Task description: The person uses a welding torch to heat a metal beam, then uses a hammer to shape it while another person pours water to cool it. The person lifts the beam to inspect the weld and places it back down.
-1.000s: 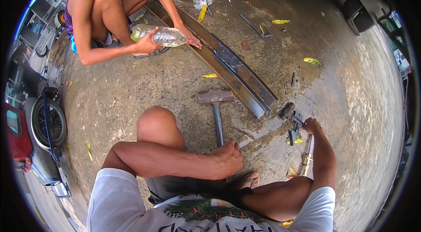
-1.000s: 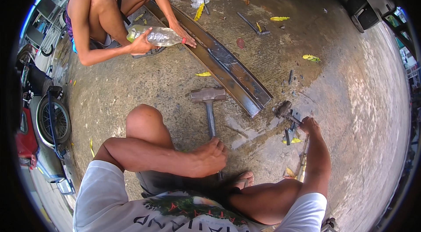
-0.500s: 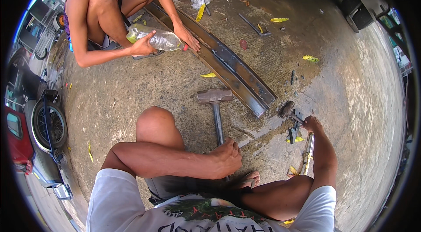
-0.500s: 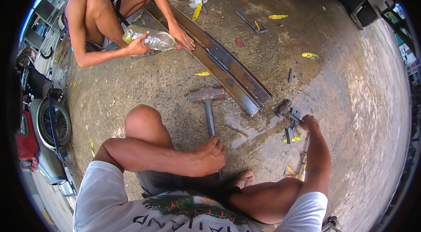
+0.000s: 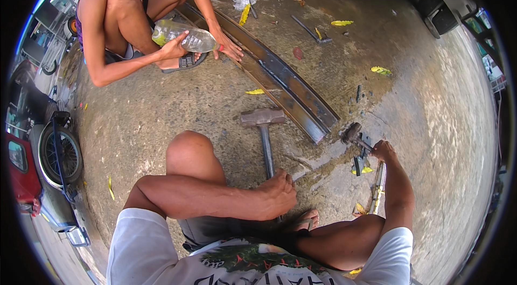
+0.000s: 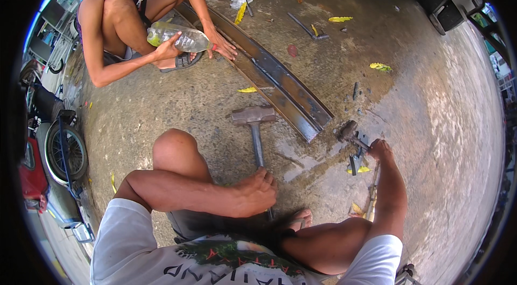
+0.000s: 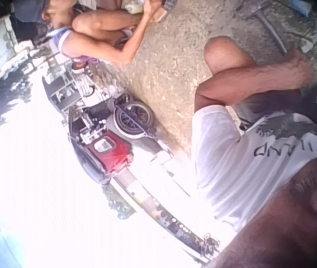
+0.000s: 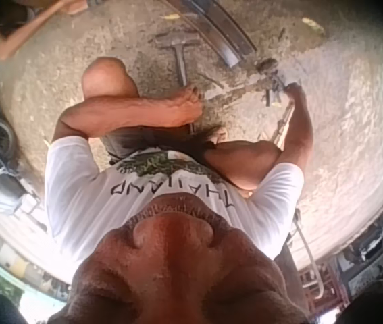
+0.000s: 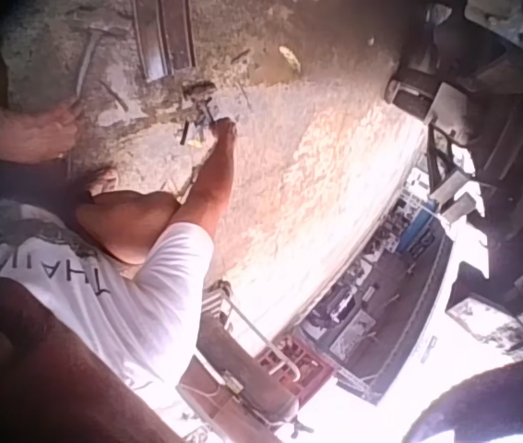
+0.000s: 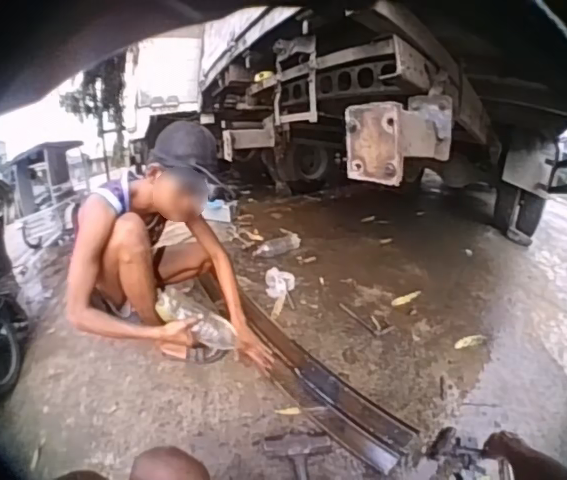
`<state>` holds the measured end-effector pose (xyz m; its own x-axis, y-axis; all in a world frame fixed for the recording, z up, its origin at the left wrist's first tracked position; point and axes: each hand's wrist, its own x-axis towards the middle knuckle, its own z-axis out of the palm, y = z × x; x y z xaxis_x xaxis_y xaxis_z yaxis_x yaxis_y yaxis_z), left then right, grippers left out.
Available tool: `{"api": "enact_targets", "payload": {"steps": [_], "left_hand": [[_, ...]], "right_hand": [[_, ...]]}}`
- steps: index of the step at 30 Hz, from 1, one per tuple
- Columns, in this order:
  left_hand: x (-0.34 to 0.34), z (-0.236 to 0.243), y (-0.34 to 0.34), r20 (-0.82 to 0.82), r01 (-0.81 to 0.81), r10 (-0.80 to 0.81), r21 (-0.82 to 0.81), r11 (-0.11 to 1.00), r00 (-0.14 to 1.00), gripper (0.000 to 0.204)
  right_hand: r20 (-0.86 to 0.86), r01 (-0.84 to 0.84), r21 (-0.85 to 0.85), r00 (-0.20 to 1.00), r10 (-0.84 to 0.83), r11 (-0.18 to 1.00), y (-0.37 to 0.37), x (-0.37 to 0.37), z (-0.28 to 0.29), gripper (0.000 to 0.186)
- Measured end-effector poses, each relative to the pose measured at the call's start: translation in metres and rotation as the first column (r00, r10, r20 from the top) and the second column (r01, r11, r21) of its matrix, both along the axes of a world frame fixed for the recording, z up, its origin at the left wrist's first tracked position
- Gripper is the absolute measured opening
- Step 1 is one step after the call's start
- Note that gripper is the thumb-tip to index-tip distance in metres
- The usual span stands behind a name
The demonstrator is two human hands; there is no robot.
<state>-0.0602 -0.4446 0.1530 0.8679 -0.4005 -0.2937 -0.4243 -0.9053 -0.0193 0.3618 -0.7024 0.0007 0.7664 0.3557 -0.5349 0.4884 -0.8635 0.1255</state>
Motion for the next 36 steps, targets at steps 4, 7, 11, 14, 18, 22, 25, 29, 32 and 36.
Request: {"api": "enact_targets", "payload": {"steps": [4, 7, 11, 14, 18, 22, 25, 29, 32, 36], "left_hand": [[-0.003, -0.026, -0.009, 0.001, -0.062, 0.062, 0.006, 0.998, 0.998, 0.029], [0.002, -0.012, -0.008, -0.107, -0.037, 0.039, 0.02, 0.999, 0.993, 0.033], [0.0, -0.008, -0.006, -0.029, 0.033, -0.031, 0.073, 0.997, 0.999, 0.036], [0.0, 0.002, -0.003, -0.08, 0.028, -0.026, 0.025, 0.999, 0.996, 0.037], [0.0, 0.002, -0.002, -0.051, 0.03, -0.03, 0.01, 0.999, 0.998, 0.037], [0.0, 0.001, -0.001, -0.016, 0.043, -0.042, 0.025, 0.999, 0.999, 0.038], [-0.001, -0.007, 0.0, -0.002, 0.033, -0.033, 0.013, 0.999, 0.999, 0.037], [-0.003, -0.007, 0.003, -0.077, -0.002, 0.003, 0.012, 1.0, 0.997, 0.037], [-0.004, -0.012, 0.006, -0.114, -0.028, 0.03, 0.024, 0.999, 0.993, 0.036], [-0.006, -0.015, 0.011, -0.103, -0.043, 0.042, -0.006, 0.999, 0.994, 0.035]], "right_hand": [[-0.023, -0.017, -0.115, 1.0, 0.014, 0.993, 0.01, 0.003, -0.003, 0.042], [0.06, -0.138, -0.117, 0.988, 0.145, 0.984, 0.003, 0.002, -0.009, 0.042], [0.122, -0.226, -0.026, 0.966, 0.227, 0.974, 0.032, 0.0, 0.004, 0.04], [-0.007, -0.284, 0.1, 0.958, 0.286, 0.954, 0.093, -0.037, 0.053, 0.042], [-0.341, -0.447, 0.297, 0.776, 0.531, 0.844, 0.163, -0.089, 0.068, 0.05], [-0.093, -0.602, 0.262, 0.762, 0.641, 0.754, 0.191, -0.147, 0.03, 0.047], [0.028, -0.685, 0.197, 0.719, 0.694, 0.702, 0.2, -0.168, 0.001, 0.043], [0.181, -0.736, 0.163, 0.677, 0.713, 0.657, 0.212, -0.18, -0.022, 0.027], [0.158, -0.725, 0.146, 0.689, 0.708, 0.673, 0.223, -0.184, -0.033, 0.025], [0.063, -0.696, 0.195, 0.712, 0.699, 0.691, 0.229, -0.177, -0.041, 0.024]]}}
